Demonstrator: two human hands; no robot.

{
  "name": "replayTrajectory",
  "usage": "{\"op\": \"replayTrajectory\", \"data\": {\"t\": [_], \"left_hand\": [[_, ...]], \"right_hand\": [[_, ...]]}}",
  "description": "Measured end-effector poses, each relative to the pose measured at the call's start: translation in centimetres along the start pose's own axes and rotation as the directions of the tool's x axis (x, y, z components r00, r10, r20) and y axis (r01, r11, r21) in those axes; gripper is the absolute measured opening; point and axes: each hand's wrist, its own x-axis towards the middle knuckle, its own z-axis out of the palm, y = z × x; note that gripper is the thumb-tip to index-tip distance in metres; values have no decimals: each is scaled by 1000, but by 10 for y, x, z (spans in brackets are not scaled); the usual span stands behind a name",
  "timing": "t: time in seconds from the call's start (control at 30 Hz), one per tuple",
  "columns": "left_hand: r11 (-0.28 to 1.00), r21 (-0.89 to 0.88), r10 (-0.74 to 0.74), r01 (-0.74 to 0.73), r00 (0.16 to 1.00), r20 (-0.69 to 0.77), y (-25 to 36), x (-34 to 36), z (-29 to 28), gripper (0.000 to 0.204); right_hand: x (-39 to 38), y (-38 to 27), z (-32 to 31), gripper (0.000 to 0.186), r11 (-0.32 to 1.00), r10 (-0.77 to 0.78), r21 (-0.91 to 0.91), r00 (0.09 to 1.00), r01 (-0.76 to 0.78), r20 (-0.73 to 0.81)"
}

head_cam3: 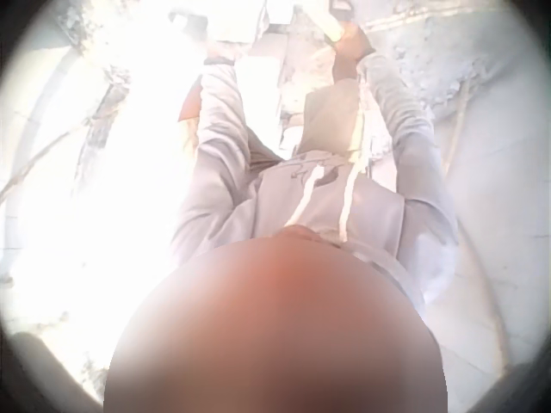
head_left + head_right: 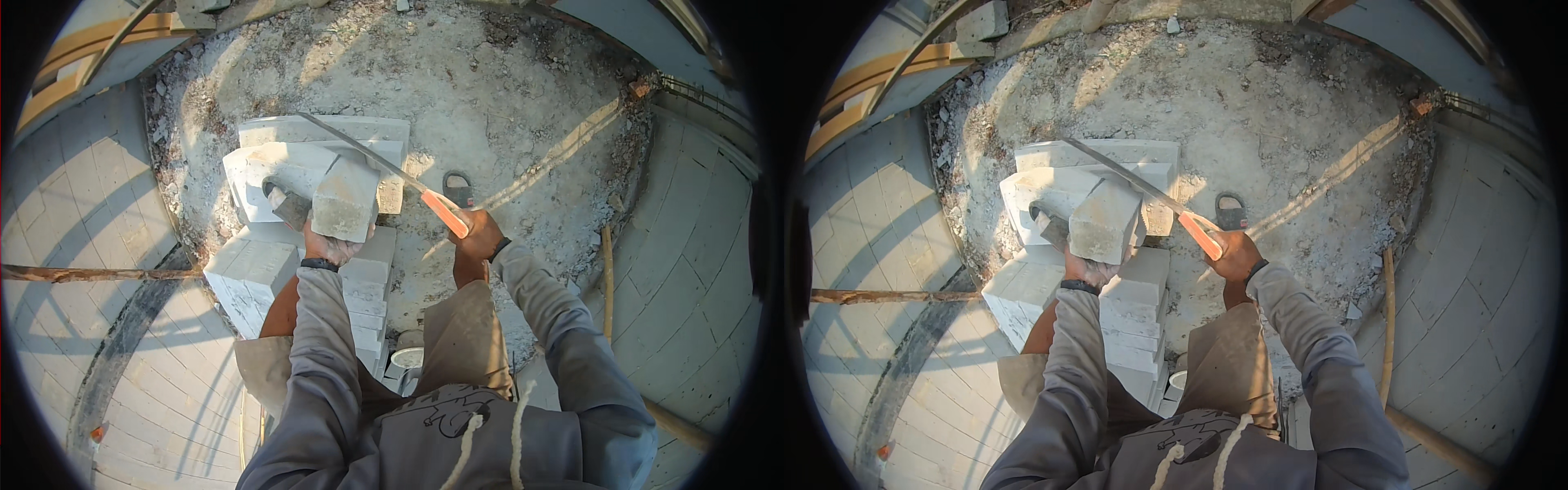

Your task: The person cuts a concrete block using a hand saw, scoops mortar from a bucket to coat the block with a trowel, and installs the block onto a wall structure.

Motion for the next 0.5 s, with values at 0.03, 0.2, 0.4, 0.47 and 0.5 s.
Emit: {"op": "replayTrajectory", "data": {"t": [0.03, 0.2, 0.4, 0.47, 0.5], "left_hand": [[998, -22, -50, 50, 999, 6, -6, 1, 4, 56], [1000, -2, 2, -2, 999, -50, -55, -22, 7, 57], [925, 352, -32, 140, 955, -295, -120, -70, 11, 71], [912, 394, -11, 111, 969, -247, -144, -82, -3, 72], [918, 387, 9, 85, 972, -235, -155, -87, -8, 72]], "right_hand": [[-12, 10, -6, 20, 997, 22, -72, 999, -24, -23], [-60, -2, -56, 25, 916, 264, -302, 964, -264, -43], [-58, -55, -78, 24, 765, 129, -634, 991, -117, -27], [-31, -96, -69, 25, 576, 120, -817, 987, 17, 105], [-15, -114, -62, 27, 520, 111, -852, 984, 65, 142]]}}
